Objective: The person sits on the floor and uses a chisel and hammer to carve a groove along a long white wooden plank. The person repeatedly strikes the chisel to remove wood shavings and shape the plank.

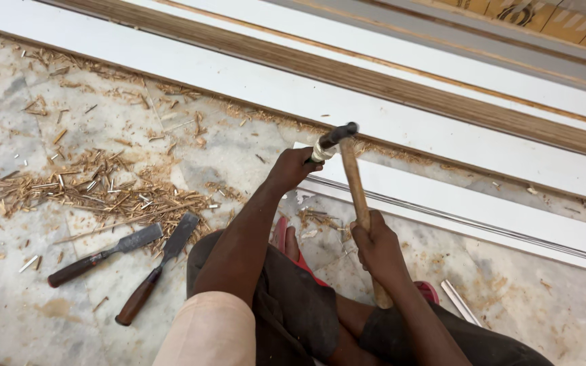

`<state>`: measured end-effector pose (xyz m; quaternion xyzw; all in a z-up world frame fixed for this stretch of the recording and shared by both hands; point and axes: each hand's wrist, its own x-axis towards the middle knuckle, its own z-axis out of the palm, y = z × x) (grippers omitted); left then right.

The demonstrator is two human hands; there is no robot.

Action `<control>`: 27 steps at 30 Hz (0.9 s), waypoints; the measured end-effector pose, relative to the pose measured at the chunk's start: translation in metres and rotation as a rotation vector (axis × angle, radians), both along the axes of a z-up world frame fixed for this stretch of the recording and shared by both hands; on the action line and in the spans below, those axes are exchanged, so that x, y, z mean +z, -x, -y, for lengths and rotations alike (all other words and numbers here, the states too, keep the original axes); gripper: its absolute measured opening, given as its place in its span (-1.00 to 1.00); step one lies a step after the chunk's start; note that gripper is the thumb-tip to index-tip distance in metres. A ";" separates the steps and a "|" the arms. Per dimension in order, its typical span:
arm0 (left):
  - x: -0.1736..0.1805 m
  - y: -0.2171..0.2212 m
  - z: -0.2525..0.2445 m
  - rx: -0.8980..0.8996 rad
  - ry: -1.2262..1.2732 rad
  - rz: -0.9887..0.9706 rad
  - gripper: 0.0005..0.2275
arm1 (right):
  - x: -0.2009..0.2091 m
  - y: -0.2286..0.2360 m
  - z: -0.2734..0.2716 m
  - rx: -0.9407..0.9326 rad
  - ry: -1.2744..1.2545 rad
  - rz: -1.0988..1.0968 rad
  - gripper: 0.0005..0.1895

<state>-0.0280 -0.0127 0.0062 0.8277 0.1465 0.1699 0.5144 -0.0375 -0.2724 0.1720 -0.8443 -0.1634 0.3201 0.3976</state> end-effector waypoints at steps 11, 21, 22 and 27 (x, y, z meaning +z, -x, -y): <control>0.003 -0.003 0.000 -0.035 -0.085 -0.014 -0.80 | -0.021 -0.002 0.010 -0.096 -0.067 0.012 -0.81; -0.004 -0.025 -0.002 -0.093 -0.247 -0.126 -0.80 | -0.022 -0.006 0.020 -0.202 -0.343 -0.022 -0.80; -0.005 -0.032 -0.001 -0.124 -0.287 -0.153 -0.79 | -0.028 -0.009 0.023 -0.218 -0.293 -0.089 -0.80; -0.036 -0.052 -0.023 -0.091 -0.824 -0.420 -0.92 | -0.057 -0.026 0.053 -0.351 -0.221 -0.175 -0.84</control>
